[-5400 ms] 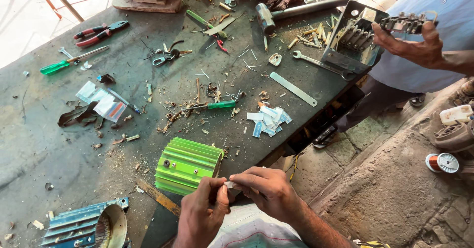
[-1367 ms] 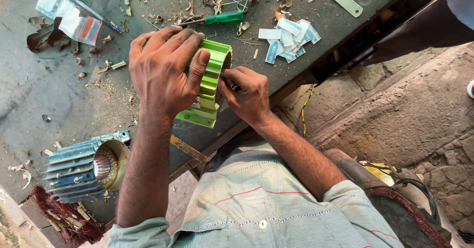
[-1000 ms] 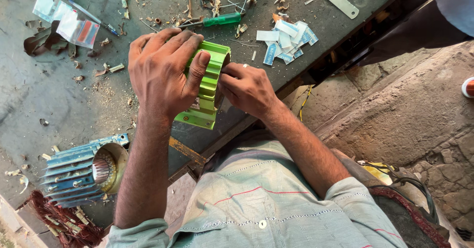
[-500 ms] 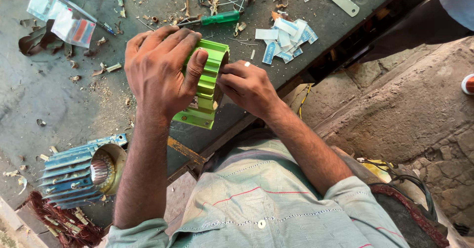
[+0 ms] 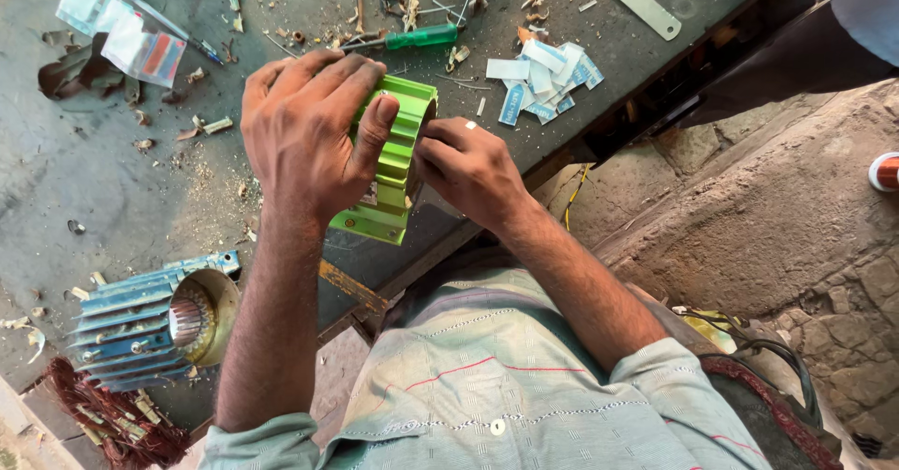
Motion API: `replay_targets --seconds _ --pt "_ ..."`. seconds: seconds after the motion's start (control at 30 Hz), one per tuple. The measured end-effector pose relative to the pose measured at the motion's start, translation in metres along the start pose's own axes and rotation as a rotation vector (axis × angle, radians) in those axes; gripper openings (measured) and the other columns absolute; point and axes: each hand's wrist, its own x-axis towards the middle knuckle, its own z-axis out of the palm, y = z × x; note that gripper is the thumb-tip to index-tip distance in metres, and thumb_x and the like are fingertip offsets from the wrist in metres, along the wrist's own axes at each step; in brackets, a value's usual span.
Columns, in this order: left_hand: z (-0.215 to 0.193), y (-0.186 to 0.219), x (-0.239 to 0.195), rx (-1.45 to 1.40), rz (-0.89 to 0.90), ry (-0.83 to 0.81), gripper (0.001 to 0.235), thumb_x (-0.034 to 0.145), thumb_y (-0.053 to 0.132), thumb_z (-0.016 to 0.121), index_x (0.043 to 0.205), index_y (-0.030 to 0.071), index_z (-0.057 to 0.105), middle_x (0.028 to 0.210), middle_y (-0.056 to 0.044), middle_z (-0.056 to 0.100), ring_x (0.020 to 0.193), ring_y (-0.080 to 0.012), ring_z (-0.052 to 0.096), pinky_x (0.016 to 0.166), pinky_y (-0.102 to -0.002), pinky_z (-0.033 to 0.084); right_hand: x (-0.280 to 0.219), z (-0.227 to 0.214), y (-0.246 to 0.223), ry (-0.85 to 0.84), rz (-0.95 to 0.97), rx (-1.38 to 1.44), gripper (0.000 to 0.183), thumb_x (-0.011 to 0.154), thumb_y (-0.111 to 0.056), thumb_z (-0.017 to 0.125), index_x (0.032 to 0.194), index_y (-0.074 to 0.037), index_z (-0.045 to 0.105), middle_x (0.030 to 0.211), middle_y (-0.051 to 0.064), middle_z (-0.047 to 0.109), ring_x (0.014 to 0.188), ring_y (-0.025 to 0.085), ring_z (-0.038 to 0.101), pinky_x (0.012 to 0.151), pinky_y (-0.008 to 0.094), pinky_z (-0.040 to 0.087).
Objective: The person places small white rectangular pieces into slots on the inner surface of a green cylindrical motor housing. They repeatedly pick up pieces, insert them, and rotate the housing to access different slots. The person also briefly opens a drawer and handles the motor housing with both hands.
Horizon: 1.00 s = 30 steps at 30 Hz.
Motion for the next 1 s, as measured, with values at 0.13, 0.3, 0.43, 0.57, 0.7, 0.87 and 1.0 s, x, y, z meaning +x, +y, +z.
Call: replay_targets --seconds 0.13,0.3,0.43,0.57,0.7,0.87,1.0 --pt "0.000 -0.001 -0.001 -0.011 -0.001 -0.017 0.055 0.118 0.048 0.039 0.118 0.006 0.075 0.123 -0.009 0.075 0.123 -0.0302 0.065 0.108 -0.050 0.039 0.001 0.005 0.002 -0.100 0.062 -0.041 0.017 0.092 -0.012 0.081 0.099 -0.003 0.068 0.100 0.014 0.067 0.092 0.033 0.069 0.081 0.043 0.059" --pt "-0.003 0.000 0.000 -0.022 0.010 0.008 0.054 0.118 0.047 0.037 0.120 0.007 0.074 0.126 -0.009 0.075 0.125 -0.0297 0.065 0.110 -0.049 0.039 -0.002 -0.008 0.000 0.024 -0.005 0.016 0.017 0.093 -0.009 0.078 0.106 -0.005 0.068 0.113 0.013 0.069 0.099 0.031 0.071 0.084 0.041 0.060" --pt "-0.001 0.000 -0.002 -0.010 0.010 -0.004 0.054 0.118 0.046 0.037 0.119 0.007 0.074 0.125 -0.009 0.075 0.126 -0.0296 0.065 0.109 -0.050 0.039 -0.006 -0.007 0.002 0.013 -0.040 -0.003 0.019 0.095 -0.007 0.077 0.110 -0.002 0.068 0.113 0.013 0.069 0.100 0.030 0.071 0.084 0.041 0.061" --pt "0.001 0.001 0.001 0.009 0.009 -0.006 0.055 0.117 0.047 0.038 0.118 0.007 0.074 0.124 -0.009 0.075 0.125 -0.0294 0.065 0.109 -0.050 0.039 -0.004 -0.001 0.006 -0.034 -0.038 -0.020 0.017 0.093 -0.005 0.077 0.107 -0.002 0.067 0.111 0.012 0.069 0.098 0.029 0.071 0.082 0.040 0.061" --pt "0.000 0.002 0.004 -0.001 0.009 -0.010 0.054 0.117 0.047 0.038 0.118 0.007 0.075 0.123 -0.009 0.075 0.124 -0.0297 0.065 0.108 -0.050 0.039 -0.004 0.001 0.007 -0.035 -0.037 -0.014 0.017 0.091 -0.002 0.076 0.106 -0.001 0.067 0.111 0.012 0.070 0.099 0.031 0.071 0.083 0.041 0.061" --pt "-0.001 0.001 0.001 -0.008 0.000 0.002 0.054 0.117 0.047 0.038 0.118 0.007 0.075 0.123 -0.009 0.075 0.125 -0.0291 0.065 0.109 -0.049 0.039 -0.006 0.007 0.007 0.079 0.034 0.056 0.018 0.093 -0.006 0.078 0.108 -0.001 0.069 0.111 0.013 0.070 0.097 0.031 0.073 0.082 0.039 0.062" --pt "0.000 0.001 -0.001 0.000 0.000 0.005 0.055 0.118 0.047 0.038 0.118 0.007 0.075 0.123 -0.009 0.075 0.125 -0.0296 0.065 0.110 -0.049 0.039 -0.005 0.012 0.009 0.068 0.035 0.027 0.018 0.092 -0.006 0.079 0.107 -0.001 0.069 0.110 0.014 0.070 0.095 0.030 0.073 0.080 0.039 0.062"
